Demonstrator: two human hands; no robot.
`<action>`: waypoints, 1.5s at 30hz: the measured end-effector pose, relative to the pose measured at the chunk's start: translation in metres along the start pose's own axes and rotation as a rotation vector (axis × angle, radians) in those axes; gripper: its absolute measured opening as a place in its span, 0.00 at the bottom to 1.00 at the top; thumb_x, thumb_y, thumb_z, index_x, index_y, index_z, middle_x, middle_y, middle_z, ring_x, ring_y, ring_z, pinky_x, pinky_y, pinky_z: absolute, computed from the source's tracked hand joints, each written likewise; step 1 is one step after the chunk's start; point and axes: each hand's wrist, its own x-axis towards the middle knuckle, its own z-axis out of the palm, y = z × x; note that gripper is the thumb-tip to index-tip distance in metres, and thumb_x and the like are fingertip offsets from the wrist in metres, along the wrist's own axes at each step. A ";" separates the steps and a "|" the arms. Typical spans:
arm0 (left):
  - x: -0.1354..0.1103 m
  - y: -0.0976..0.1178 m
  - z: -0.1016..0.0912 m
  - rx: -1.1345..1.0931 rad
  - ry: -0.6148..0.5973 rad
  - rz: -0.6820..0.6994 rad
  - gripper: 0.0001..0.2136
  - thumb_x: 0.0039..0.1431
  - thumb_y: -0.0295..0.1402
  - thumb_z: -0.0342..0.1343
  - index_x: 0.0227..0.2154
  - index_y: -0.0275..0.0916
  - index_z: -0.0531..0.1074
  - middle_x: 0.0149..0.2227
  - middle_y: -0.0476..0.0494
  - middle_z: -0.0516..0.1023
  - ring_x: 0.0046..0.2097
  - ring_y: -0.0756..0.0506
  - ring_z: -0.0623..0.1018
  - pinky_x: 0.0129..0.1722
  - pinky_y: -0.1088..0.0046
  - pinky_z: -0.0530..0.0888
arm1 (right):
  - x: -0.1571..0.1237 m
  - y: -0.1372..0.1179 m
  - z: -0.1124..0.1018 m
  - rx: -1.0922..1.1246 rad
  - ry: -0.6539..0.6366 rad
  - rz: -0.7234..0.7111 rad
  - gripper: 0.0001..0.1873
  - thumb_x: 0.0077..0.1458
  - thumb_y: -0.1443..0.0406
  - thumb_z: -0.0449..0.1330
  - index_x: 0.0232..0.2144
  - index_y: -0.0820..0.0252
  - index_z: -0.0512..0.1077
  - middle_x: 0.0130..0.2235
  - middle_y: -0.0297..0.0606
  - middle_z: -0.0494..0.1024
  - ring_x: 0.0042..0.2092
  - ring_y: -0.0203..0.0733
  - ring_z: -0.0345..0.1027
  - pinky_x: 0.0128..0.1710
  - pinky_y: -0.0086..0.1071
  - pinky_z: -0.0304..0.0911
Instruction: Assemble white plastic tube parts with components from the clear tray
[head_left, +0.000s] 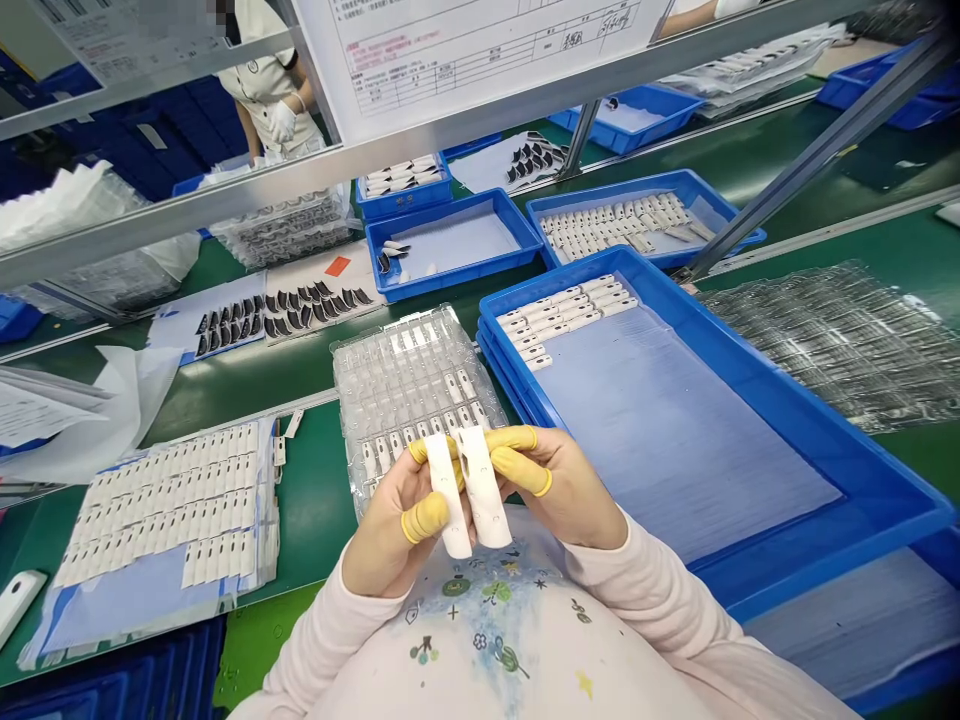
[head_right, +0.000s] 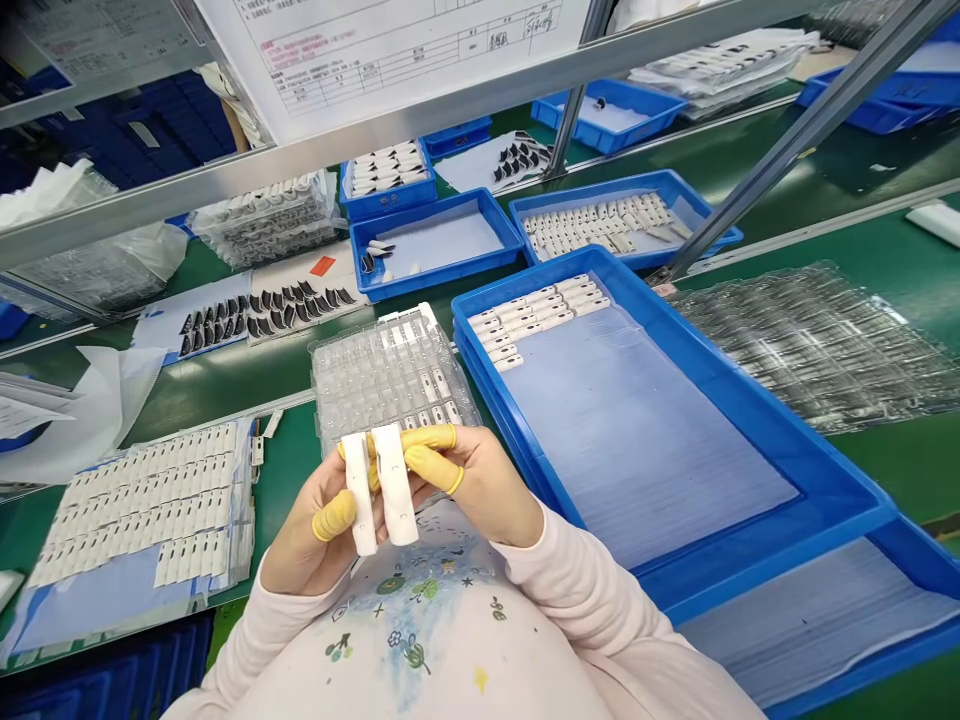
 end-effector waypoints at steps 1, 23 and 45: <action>0.000 -0.001 -0.001 0.008 0.008 -0.009 0.25 0.51 0.43 0.69 0.50 0.42 0.71 0.21 0.54 0.71 0.25 0.47 0.76 0.43 0.58 0.78 | 0.000 0.000 0.000 0.008 0.003 -0.001 0.15 0.49 0.53 0.72 0.31 0.59 0.81 0.25 0.34 0.81 0.23 0.34 0.73 0.25 0.27 0.73; 0.000 0.002 0.006 0.094 0.111 0.109 0.16 0.51 0.42 0.70 0.32 0.40 0.70 0.26 0.52 0.77 0.22 0.53 0.75 0.22 0.80 0.73 | 0.006 0.021 0.000 0.380 -0.016 0.163 0.21 0.41 0.56 0.75 0.29 0.60 0.70 0.25 0.30 0.76 0.26 0.34 0.70 0.27 0.26 0.65; 0.018 0.008 0.011 -0.169 0.197 -0.039 0.17 0.49 0.36 0.71 0.41 0.41 0.74 0.36 0.50 0.79 0.33 0.52 0.79 0.36 0.80 0.79 | 0.023 0.009 0.001 0.303 -0.003 0.174 0.15 0.52 0.53 0.65 0.29 0.59 0.73 0.32 0.38 0.83 0.40 0.48 0.80 0.41 0.40 0.77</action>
